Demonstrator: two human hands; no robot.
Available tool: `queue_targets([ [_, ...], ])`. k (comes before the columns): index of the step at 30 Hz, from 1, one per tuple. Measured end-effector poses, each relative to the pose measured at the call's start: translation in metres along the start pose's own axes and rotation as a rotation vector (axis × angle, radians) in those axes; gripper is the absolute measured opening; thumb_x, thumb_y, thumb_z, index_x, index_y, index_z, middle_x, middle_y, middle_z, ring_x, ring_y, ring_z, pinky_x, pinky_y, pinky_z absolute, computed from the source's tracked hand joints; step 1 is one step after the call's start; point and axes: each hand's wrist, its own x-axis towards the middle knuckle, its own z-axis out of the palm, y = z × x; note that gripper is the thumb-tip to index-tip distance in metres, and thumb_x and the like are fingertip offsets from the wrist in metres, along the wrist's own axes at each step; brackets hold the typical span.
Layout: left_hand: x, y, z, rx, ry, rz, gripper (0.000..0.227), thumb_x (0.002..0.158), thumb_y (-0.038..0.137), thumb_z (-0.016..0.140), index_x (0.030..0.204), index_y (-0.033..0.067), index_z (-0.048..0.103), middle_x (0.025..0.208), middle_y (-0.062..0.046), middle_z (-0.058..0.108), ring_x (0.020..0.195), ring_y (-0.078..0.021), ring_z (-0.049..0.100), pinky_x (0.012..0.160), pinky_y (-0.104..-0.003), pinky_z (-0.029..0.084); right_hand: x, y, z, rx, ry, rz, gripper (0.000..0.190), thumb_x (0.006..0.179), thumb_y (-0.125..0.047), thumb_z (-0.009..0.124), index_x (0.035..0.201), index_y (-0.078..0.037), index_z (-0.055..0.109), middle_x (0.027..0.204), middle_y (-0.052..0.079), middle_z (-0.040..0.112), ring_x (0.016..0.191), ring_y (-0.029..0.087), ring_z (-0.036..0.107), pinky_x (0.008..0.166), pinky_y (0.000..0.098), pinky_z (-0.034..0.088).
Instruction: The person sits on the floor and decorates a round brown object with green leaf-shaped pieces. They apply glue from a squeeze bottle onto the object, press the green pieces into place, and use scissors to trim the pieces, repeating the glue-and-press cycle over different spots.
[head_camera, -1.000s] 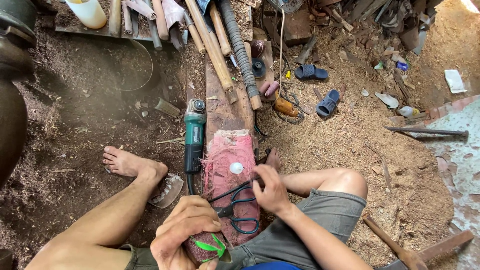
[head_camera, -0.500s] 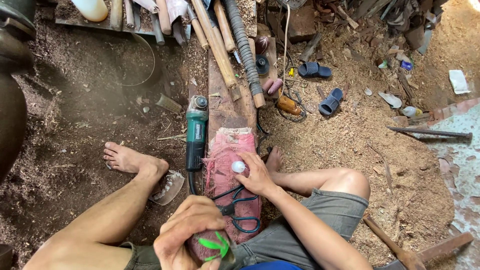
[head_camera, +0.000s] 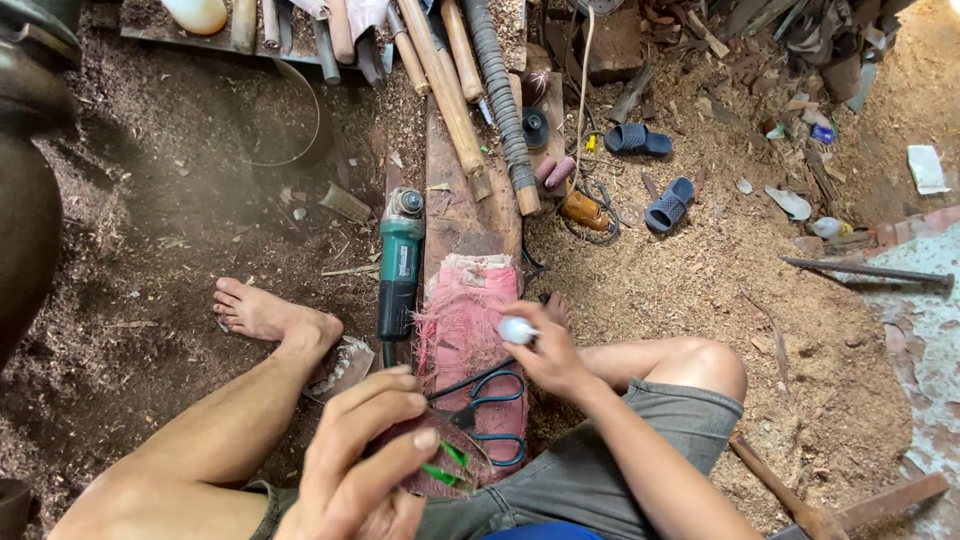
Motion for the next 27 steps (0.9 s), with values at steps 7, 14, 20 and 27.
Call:
queue_targets([
  [7, 0.004, 0.02, -0.017, 0.282, -0.031, 0.082, 0.035, 0.08, 0.012, 0.078, 0.113, 0.0146, 0.068, 0.125, -0.016, 0.06, 0.123, -0.0373, 0.061, 0.106, -0.056, 0.05, -0.084, -0.123, -0.071, 0.435, -0.024, -0.43, 0.042, 0.096, -0.006, 0.08, 0.128, -0.005, 0.053, 0.128, 0.021, 0.066, 0.122, 0.032, 0.065, 0.104, 0.0438, 0.055],
  [14, 0.01, 0.03, -0.014, 0.391, 0.035, 0.072, 0.028, 0.077, 0.02, 0.081, 0.104, 0.0181, 0.073, 0.117, -0.01, 0.065, 0.12, -0.0301, 0.061, 0.104, -0.053, 0.051, -0.126, -0.154, -0.077, 0.499, 0.062, -0.497, 0.05, 0.095, -0.037, 0.082, 0.128, -0.004, 0.065, 0.092, 0.014, 0.07, 0.084, 0.021, 0.064, 0.076, 0.0332, 0.051],
  [20, 0.008, 0.023, -0.014, 0.512, -0.022, 0.235, 0.027, 0.084, 0.025, 0.083, 0.108, 0.0275, 0.072, 0.115, -0.003, 0.066, 0.111, -0.0261, 0.058, 0.099, -0.046, 0.054, -0.122, -0.179, -0.075, 0.24, 0.114, -0.628, 0.05, 0.095, -0.037, 0.08, 0.124, -0.001, 0.063, 0.096, 0.012, 0.068, 0.079, 0.018, 0.064, 0.068, 0.033, 0.05],
  [27, 0.006, 0.022, -0.014, 0.545, -0.044, 0.29, 0.028, 0.085, 0.026, 0.083, 0.11, 0.0308, 0.072, 0.114, -0.002, 0.065, 0.112, -0.0241, 0.058, 0.099, -0.044, 0.053, -0.119, -0.187, -0.083, 0.08, 0.059, -0.668, 0.05, 0.093, -0.036, 0.082, 0.124, -0.003, 0.06, 0.096, 0.011, 0.07, 0.083, 0.02, 0.066, 0.074, 0.0353, 0.053],
])
